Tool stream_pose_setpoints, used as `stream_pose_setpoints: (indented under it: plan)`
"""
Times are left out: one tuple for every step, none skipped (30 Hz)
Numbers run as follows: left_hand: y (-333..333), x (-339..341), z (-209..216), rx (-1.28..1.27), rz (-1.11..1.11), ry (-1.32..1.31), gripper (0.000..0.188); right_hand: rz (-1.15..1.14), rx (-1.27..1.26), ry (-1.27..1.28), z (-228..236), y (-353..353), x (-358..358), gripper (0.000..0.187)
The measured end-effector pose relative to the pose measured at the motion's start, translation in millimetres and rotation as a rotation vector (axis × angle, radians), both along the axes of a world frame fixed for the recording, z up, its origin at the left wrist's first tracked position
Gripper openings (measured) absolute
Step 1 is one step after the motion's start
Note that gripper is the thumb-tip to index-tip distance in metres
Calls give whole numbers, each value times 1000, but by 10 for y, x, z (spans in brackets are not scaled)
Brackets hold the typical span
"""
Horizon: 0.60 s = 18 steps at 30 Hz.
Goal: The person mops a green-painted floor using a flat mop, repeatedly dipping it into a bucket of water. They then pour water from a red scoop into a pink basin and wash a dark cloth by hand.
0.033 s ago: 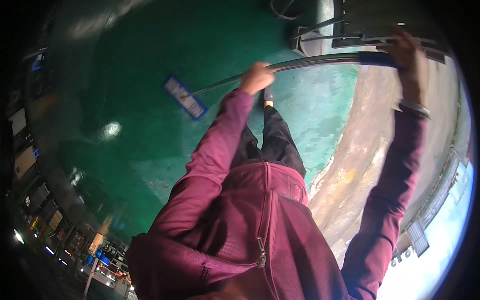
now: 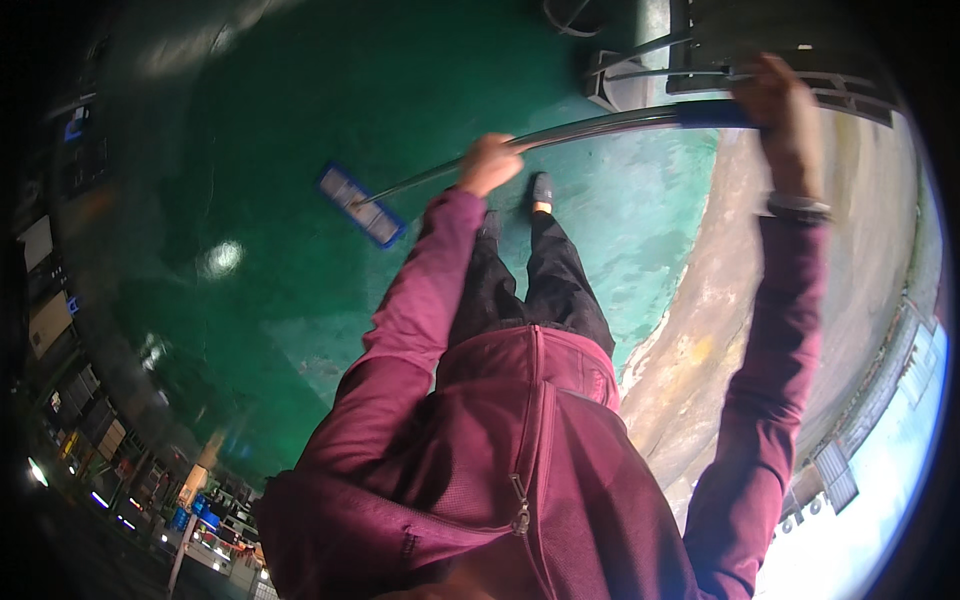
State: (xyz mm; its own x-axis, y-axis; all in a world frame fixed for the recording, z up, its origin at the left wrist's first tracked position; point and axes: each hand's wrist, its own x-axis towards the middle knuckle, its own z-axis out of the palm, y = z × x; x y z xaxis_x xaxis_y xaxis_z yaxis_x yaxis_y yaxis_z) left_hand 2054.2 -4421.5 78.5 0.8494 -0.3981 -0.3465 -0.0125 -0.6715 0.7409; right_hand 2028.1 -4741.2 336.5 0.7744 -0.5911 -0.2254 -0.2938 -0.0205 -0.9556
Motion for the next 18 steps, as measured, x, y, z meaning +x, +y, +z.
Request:
stream_pose_setpoints:
  plan:
    - [527,-96,-220,22,49,-42,27,329,121,-8,-225,443,5,26]
    - [1035,-186,-450,85,2,0,27,224,112,36,-537,1005,-123,24]
    - [1544,-327,-648,133,-9,-37,22,285,159,18,-747,1515,-274,22]
    - [2036,-530,-805,152,-53,-266,20,296,300,9,-914,1994,-441,20]
    - [2493,-707,-932,261,-83,-255,23,393,364,92,-1035,2381,-594,16]
    - [2922,-887,-1018,400,-126,-181,19,440,488,67,-1121,2757,-803,12]
    - [3260,-1086,-1086,539,-23,-84,17,387,738,70,-1223,3134,-979,9]
    - [3548,-1258,-1119,638,58,35,20,502,745,204,-1272,3333,-1133,9]
    - [3716,-1416,-1159,837,43,68,19,527,824,197,-1296,3512,-1307,9]
    - [3869,-1568,-1180,889,93,103,19,545,983,150,-1368,3644,-1439,9]
    - [3903,-1690,-1204,884,187,94,13,534,1067,175,-1403,3673,-1566,9]
    - [3867,-1785,-1228,835,242,71,11,529,1028,155,-1430,3587,-1669,9]
    - [3753,-1865,-1251,760,301,-12,9,522,990,132,-1448,3473,-1794,10]
    - [3553,-1935,-1270,786,267,-2,9,459,1001,169,-1430,3277,-1938,11]
    - [3304,-2011,-1261,794,246,-65,8,524,750,112,-1368,3024,-2082,9]
    - [2981,-2100,-1254,690,163,-108,9,483,643,86,-1324,2765,-2244,10]
    - [2606,-2205,-1225,594,79,-180,11,391,609,102,-1230,2429,-2440,11]
    - [2135,-2282,-1198,578,-44,-216,11,303,560,88,-1083,2057,-2684,13]
